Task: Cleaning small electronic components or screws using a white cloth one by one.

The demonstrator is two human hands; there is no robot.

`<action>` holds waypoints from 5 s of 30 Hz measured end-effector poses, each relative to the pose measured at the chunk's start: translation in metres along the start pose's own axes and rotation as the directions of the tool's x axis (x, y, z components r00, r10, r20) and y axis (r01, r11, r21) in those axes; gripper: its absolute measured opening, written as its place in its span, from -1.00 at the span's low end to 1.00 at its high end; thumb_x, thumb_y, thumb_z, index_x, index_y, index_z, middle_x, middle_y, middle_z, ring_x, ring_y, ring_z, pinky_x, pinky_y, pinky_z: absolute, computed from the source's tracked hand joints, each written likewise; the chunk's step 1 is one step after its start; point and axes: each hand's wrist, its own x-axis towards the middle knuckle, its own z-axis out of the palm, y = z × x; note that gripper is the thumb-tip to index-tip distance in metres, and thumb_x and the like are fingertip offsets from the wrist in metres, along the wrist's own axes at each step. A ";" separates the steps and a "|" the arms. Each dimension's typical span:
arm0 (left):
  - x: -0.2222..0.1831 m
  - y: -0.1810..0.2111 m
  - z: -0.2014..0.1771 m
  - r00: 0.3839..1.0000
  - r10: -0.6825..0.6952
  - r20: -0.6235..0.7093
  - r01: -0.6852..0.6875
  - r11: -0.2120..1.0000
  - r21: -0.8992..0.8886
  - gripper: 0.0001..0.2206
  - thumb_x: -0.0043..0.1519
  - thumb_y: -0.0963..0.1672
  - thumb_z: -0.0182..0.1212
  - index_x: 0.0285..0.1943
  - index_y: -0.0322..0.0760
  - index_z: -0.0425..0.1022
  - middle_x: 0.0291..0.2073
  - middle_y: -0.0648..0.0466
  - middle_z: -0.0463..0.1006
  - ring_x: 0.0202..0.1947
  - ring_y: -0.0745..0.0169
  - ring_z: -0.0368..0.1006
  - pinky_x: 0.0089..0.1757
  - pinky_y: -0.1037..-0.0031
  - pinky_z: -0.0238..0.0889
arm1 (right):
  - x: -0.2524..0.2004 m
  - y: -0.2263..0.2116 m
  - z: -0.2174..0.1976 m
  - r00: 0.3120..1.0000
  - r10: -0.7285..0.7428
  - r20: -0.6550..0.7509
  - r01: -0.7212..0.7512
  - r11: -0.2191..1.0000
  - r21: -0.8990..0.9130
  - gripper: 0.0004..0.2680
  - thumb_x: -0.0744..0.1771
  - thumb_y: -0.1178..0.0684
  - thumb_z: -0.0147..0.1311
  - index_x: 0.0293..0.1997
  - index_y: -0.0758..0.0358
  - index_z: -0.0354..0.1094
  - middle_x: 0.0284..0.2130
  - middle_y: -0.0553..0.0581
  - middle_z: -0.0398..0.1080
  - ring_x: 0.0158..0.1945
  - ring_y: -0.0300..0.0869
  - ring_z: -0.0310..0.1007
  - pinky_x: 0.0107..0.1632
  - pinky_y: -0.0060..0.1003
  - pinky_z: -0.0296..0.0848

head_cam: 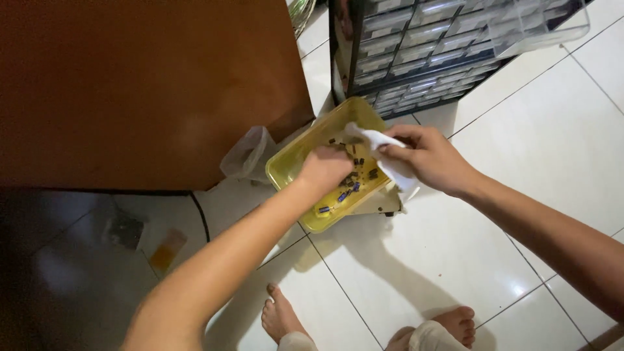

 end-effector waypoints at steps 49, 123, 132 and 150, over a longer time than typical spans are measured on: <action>-0.012 0.045 -0.123 0.671 -0.729 0.132 -0.023 -0.199 -0.980 -0.61 0.22 -0.23 0.28 0.27 -0.32 0.49 -0.04 -0.08 0.55 -0.12 0.29 0.46 0.00 0.37 0.46 | 0.008 0.043 0.072 0.972 0.076 -0.222 0.110 0.688 0.717 -0.82 0.31 0.26 0.09 -0.03 0.50 0.50 -0.26 0.27 0.42 -0.19 -0.14 0.44 -0.14 -0.30 0.52; -0.022 0.043 -0.174 0.769 -0.560 -0.310 0.061 0.545 -0.836 -0.94 0.30 -0.18 0.27 -0.15 -0.19 0.65 -0.36 0.06 0.66 -0.35 0.12 0.61 -0.27 0.38 0.49 | -0.008 0.047 0.051 0.943 -0.187 -0.275 0.290 0.869 0.402 -0.88 0.29 0.27 0.26 -0.13 0.45 0.54 -0.45 0.19 0.46 -0.35 -0.24 0.39 -0.27 -0.34 0.53; -0.022 0.046 -0.177 0.761 -0.560 -0.328 0.050 0.555 -0.830 -0.93 0.27 -0.21 0.28 -0.16 -0.22 0.66 -0.38 0.07 0.64 -0.37 0.13 0.60 -0.28 0.37 0.49 | -0.008 0.044 0.052 0.933 -0.174 -0.316 0.286 0.891 0.353 -0.90 0.31 0.24 0.27 -0.14 0.44 0.55 -0.48 0.18 0.48 -0.40 -0.27 0.37 -0.34 -0.40 0.48; -0.024 0.046 -0.179 0.699 -0.609 -0.375 -0.016 0.511 -0.859 -0.85 0.20 -0.26 0.36 -0.10 -0.22 0.65 -0.34 0.04 0.68 -0.30 0.15 0.64 -0.25 0.39 0.54 | -0.011 0.035 0.063 0.939 -0.083 -0.333 0.268 0.784 0.559 -0.90 0.31 0.24 0.26 -0.16 0.43 0.55 -0.50 0.08 0.48 -0.44 -0.36 0.41 -0.41 -0.53 0.44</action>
